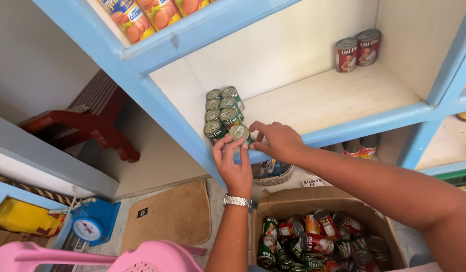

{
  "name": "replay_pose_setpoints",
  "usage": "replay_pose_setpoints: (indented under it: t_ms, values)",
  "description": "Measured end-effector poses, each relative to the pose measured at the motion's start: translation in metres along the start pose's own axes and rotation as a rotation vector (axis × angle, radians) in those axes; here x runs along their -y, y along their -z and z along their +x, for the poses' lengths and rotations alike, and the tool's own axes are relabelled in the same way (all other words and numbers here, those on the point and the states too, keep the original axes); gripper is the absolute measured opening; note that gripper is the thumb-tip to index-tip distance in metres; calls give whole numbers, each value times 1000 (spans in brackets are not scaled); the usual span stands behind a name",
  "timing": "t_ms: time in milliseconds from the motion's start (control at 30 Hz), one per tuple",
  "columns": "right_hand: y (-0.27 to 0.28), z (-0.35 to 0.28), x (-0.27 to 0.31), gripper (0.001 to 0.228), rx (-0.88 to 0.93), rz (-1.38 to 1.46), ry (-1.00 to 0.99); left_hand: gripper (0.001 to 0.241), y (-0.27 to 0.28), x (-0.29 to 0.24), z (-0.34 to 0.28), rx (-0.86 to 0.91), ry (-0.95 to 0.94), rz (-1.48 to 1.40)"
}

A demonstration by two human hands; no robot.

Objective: Taking canned goods from a cardboard box and placing them neatly on a store shelf.

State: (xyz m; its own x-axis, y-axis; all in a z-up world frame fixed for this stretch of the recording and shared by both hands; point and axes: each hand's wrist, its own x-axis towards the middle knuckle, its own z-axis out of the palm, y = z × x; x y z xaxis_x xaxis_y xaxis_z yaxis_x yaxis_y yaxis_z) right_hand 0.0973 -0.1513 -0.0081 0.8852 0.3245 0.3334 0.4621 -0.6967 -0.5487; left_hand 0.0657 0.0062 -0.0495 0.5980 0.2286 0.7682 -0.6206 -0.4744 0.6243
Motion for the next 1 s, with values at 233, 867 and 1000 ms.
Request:
replay_pose_setpoints:
  t_ms: [233,867,1000]
  values:
    - [-21,5,-20,44,-49,-130,93,21,-1,3,3,27,-45,-9]
    - [-7,-5,1,43,80,63,89,53,19,-5,-2,101,49,150]
    - [-7,-2,-3,45,102,32,100,54,19,-6,-4,115,72,182]
